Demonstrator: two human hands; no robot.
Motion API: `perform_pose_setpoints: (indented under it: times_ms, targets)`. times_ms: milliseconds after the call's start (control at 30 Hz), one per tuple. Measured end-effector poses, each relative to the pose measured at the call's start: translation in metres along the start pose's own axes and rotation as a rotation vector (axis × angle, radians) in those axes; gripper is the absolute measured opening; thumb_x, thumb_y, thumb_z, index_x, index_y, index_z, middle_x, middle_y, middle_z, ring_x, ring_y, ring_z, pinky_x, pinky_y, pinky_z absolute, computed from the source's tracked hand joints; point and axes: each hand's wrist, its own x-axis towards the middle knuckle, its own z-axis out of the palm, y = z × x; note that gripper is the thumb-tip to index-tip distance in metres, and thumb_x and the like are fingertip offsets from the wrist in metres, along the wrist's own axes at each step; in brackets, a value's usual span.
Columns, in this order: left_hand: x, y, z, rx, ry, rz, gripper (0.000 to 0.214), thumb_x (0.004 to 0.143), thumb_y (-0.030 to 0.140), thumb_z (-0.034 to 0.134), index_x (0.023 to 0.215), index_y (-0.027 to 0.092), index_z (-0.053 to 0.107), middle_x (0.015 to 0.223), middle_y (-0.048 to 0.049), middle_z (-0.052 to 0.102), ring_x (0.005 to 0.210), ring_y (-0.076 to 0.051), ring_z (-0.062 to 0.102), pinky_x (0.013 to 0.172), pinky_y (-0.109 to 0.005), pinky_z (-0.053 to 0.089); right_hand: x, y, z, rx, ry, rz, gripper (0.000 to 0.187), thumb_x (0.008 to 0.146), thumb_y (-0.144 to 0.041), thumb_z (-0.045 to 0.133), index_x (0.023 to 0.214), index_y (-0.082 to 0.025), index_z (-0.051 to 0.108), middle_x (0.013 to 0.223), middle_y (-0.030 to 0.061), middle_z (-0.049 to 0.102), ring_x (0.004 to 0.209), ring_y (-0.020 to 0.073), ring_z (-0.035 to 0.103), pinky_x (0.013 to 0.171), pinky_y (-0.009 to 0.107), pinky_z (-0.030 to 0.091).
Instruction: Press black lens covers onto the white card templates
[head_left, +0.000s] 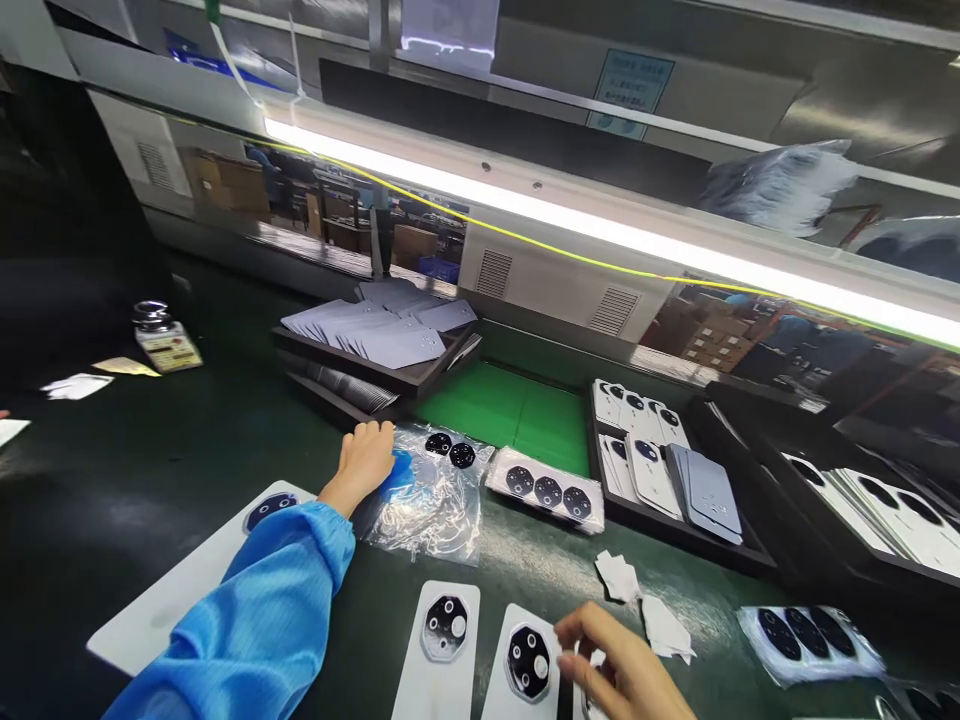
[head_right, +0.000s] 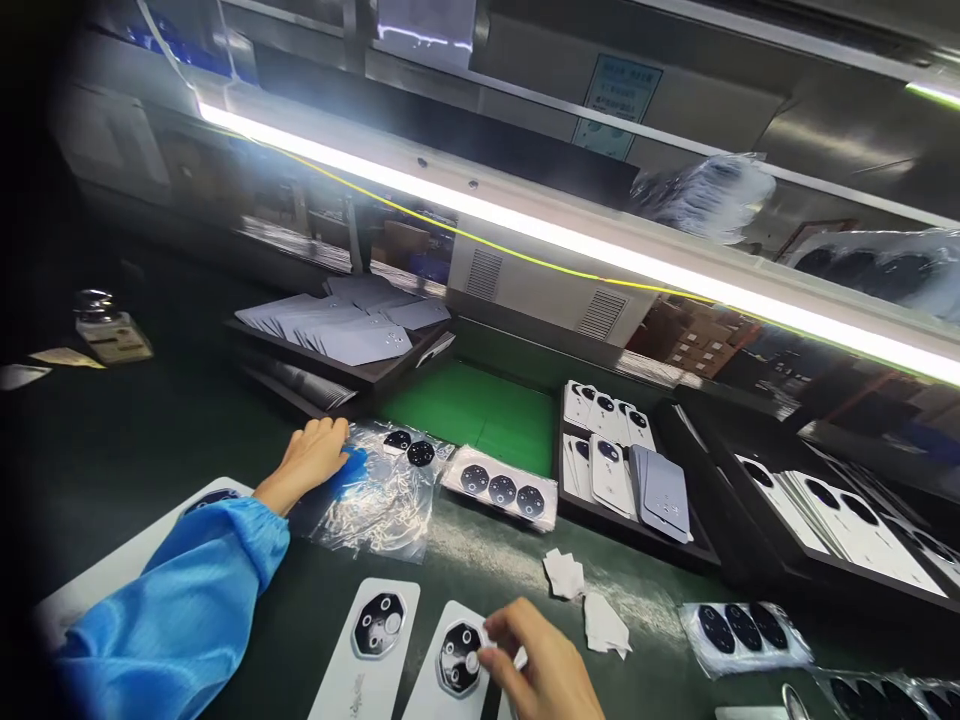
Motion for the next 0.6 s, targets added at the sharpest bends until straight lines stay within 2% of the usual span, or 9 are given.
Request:
perform_pose_setpoints:
  times_ms: [67, 133, 200, 267, 333, 433, 533, 600]
  targets:
    - [-0.001, 0.007, 0.001, 0.009, 0.073, 0.022, 0.025, 0.094, 0.034, 0.060, 0.110, 0.014, 0.059, 0.113, -0.0079, 0.060, 0.103, -0.023, 0.059, 0.089, -0.044, 0.049, 0.016, 0.008, -0.020, -0.117, 0.036, 0.068, 0.012, 0.088, -0.035, 0.054, 0.090, -0.027, 0.062, 0.080, -0.0026, 0.069, 0.069, 0.0139, 0.066, 0.060, 0.021, 0.051]
    - [-0.002, 0.021, 0.000, -0.006, 0.140, 0.108, 0.024, 0.095, 0.032, 0.059, 0.110, 0.014, 0.060, 0.115, -0.0086, 0.059, 0.106, -0.024, 0.058, 0.091, -0.046, 0.048, 0.039, 0.015, -0.034, -0.278, 0.065, 0.104, 0.014, 0.090, -0.032, 0.051, 0.097, -0.027, 0.062, 0.087, -0.0015, 0.070, 0.077, 0.0153, 0.067, 0.067, 0.025, 0.054]
    - [-0.005, 0.043, -0.001, -0.044, 0.176, 0.285, 0.020, 0.094, 0.028, 0.060, 0.109, 0.014, 0.061, 0.119, -0.0086, 0.059, 0.110, -0.025, 0.057, 0.094, -0.046, 0.047, 0.066, 0.020, -0.040, -0.367, 0.083, 0.104, 0.017, 0.089, -0.026, 0.051, 0.103, -0.026, 0.062, 0.103, 0.0015, 0.068, 0.095, 0.0178, 0.066, 0.082, 0.029, 0.053]
    - [-0.009, 0.068, -0.001, -0.089, 0.181, 0.511, 0.017, 0.093, 0.024, 0.062, 0.107, 0.015, 0.063, 0.121, -0.0074, 0.060, 0.114, -0.025, 0.056, 0.096, -0.046, 0.046, 0.094, 0.020, -0.041, -0.427, 0.087, 0.097, 0.021, 0.086, -0.019, 0.056, 0.106, -0.024, 0.062, 0.121, 0.0054, 0.063, 0.116, 0.0208, 0.059, 0.097, 0.034, 0.047]
    - [-0.012, 0.091, 0.001, -0.117, 0.176, 0.702, 0.017, 0.092, 0.024, 0.064, 0.106, 0.015, 0.064, 0.119, -0.0065, 0.062, 0.115, -0.024, 0.057, 0.097, -0.046, 0.046, 0.117, 0.018, -0.037, -0.484, 0.075, 0.096, 0.026, 0.083, -0.015, 0.061, 0.109, -0.020, 0.062, 0.133, 0.0097, 0.056, 0.127, 0.0239, 0.051, 0.105, 0.037, 0.042]
    - [-0.013, 0.113, 0.008, -0.113, 0.183, 0.849, 0.015, 0.091, 0.024, 0.065, 0.102, 0.014, 0.065, 0.111, -0.0058, 0.065, 0.113, -0.024, 0.058, 0.098, -0.048, 0.046, 0.139, 0.015, -0.031, -0.556, 0.031, 0.104, 0.034, 0.081, -0.017, 0.069, 0.114, -0.016, 0.059, 0.129, 0.0125, 0.059, 0.122, 0.0264, 0.054, 0.102, 0.042, 0.044]
    - [-0.009, 0.117, 0.014, -0.082, 0.205, 0.899, 0.012, 0.091, 0.024, 0.065, 0.096, 0.013, 0.065, 0.105, -0.0051, 0.067, 0.111, -0.024, 0.060, 0.098, -0.049, 0.046, 0.145, 0.013, -0.027, -0.611, -0.021, 0.115, 0.031, 0.083, -0.021, 0.071, 0.111, -0.014, 0.060, 0.113, 0.0086, 0.065, 0.108, 0.0241, 0.062, 0.094, 0.044, 0.050]
    - [-0.006, 0.115, 0.017, -0.064, 0.224, 0.916, 0.012, 0.092, 0.025, 0.065, 0.095, 0.013, 0.065, 0.103, -0.0046, 0.067, 0.108, -0.023, 0.061, 0.098, -0.048, 0.047, 0.144, 0.013, -0.027, -0.632, -0.046, 0.101, 0.027, 0.086, -0.023, 0.069, 0.110, -0.014, 0.060, 0.110, 0.0071, 0.066, 0.105, 0.0223, 0.063, 0.092, 0.042, 0.051]
